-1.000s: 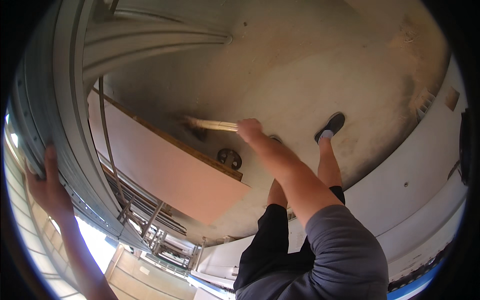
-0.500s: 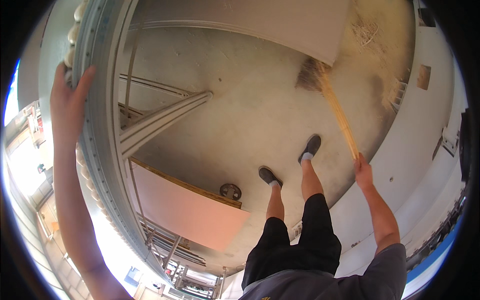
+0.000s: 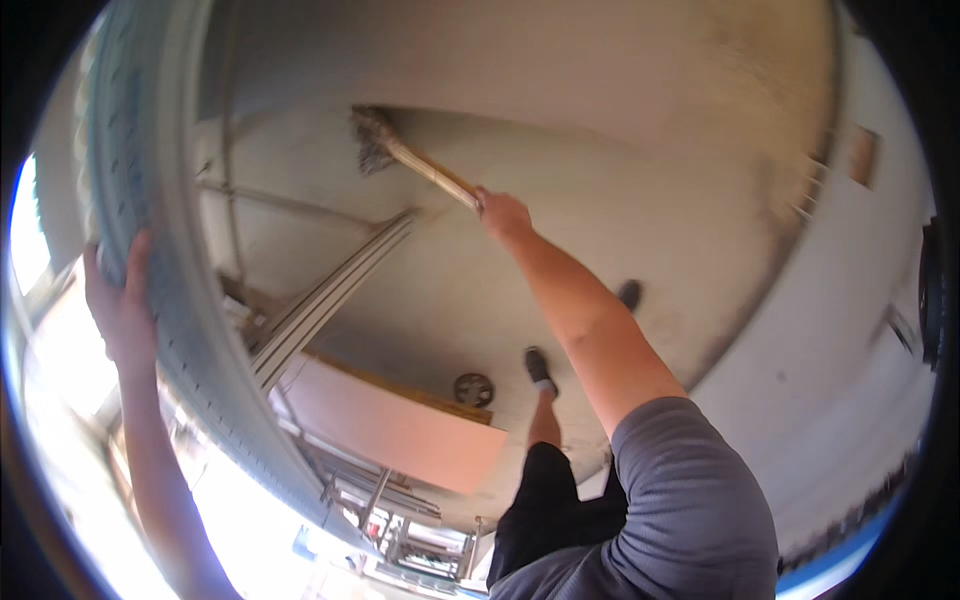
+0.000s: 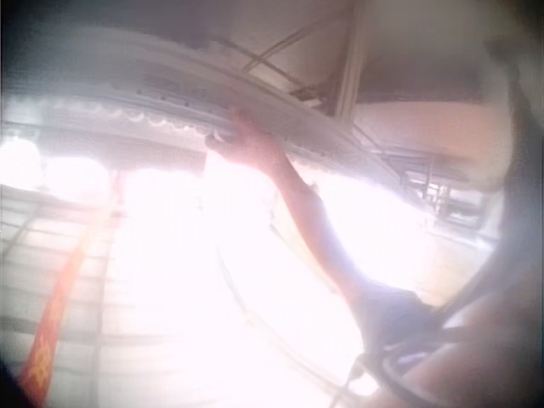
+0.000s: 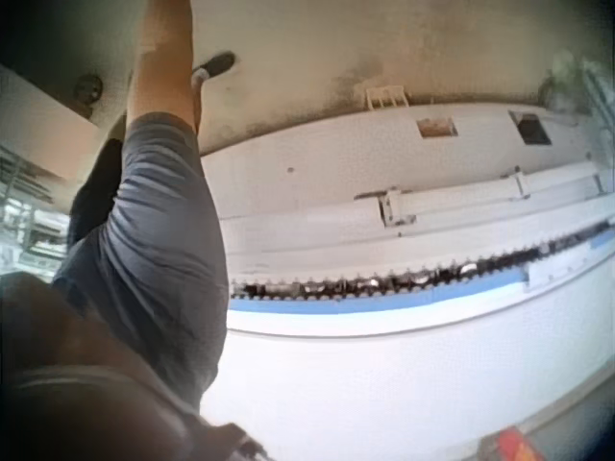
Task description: The person sweeps sawdust from machinery surfaces and the floor using a broom, then sweeps debris around the work area while holding a waste bag.
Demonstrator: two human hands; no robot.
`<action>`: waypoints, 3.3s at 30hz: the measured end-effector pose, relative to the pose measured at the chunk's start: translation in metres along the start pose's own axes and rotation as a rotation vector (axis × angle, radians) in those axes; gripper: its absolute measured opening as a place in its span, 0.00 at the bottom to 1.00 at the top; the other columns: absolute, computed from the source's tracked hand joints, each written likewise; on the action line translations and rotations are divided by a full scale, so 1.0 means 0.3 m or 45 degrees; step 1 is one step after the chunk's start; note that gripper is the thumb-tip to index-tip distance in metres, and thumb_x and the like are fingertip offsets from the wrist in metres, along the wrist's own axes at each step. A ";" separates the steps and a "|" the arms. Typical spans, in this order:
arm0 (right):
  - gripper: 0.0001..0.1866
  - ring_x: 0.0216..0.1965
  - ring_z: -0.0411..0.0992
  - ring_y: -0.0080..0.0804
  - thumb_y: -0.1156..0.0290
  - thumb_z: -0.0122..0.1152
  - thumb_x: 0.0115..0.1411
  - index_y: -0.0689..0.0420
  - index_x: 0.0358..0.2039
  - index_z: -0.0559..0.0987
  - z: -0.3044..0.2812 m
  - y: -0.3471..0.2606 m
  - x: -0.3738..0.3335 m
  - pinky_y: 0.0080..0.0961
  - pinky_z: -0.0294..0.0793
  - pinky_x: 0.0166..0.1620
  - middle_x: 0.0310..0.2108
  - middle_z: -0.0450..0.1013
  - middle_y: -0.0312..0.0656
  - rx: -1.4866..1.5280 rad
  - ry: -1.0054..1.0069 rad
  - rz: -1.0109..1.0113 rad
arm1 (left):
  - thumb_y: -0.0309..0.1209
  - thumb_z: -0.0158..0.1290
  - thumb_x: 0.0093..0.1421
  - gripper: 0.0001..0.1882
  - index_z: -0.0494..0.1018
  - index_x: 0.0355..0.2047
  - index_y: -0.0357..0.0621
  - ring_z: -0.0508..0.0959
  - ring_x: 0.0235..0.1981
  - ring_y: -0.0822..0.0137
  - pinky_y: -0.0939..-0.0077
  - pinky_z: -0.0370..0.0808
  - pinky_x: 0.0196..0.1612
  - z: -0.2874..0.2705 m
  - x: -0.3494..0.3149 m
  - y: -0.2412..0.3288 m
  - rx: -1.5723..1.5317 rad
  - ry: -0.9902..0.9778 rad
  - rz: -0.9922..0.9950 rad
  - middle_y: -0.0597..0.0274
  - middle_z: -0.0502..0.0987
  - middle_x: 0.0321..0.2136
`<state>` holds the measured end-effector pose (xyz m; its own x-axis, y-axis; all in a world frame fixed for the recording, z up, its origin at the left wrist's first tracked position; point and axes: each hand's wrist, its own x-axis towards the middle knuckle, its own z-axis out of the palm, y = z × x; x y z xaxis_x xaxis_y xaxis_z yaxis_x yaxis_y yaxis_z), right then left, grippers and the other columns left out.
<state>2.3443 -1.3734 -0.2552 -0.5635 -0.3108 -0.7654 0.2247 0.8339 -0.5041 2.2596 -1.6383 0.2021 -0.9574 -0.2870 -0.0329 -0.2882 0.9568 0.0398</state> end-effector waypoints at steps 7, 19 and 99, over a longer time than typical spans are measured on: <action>0.23 0.36 0.75 0.44 0.55 0.43 0.62 0.29 0.59 0.62 -0.490 1.082 -0.725 0.41 0.74 0.40 0.35 0.76 0.43 -0.194 0.246 0.400 | 0.41 0.54 0.60 0.23 0.66 0.46 0.34 0.75 0.32 0.62 0.70 0.71 0.38 -0.018 -0.021 0.065 -0.030 0.029 -0.093 0.49 0.76 0.32; 0.23 0.36 0.73 0.51 0.61 0.48 0.62 0.41 0.59 0.64 -1.044 1.058 -1.064 0.43 0.71 0.40 0.33 0.75 0.52 0.115 0.616 0.295 | 0.44 0.55 0.57 0.28 0.63 0.50 0.36 0.74 0.39 0.45 0.58 0.69 0.41 -0.017 -0.015 0.058 -0.034 0.033 -0.075 0.42 0.75 0.37; 0.23 0.13 0.66 0.27 0.56 0.49 0.64 0.48 0.57 0.68 -3.994 0.697 -0.202 0.24 0.67 0.15 0.19 0.68 0.39 1.070 0.338 0.810 | 0.45 0.49 0.60 0.22 0.64 0.38 0.36 0.71 0.41 0.42 0.53 0.69 0.43 -0.037 3.782 2.496 0.014 0.179 0.170 0.42 0.73 0.35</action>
<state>1.4728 -0.6338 0.1651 -0.2825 0.2606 -0.9232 0.9517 0.1969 -0.2357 0.9574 -1.2479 0.2056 -0.9807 -0.1607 0.1117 -0.1590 0.9870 0.0236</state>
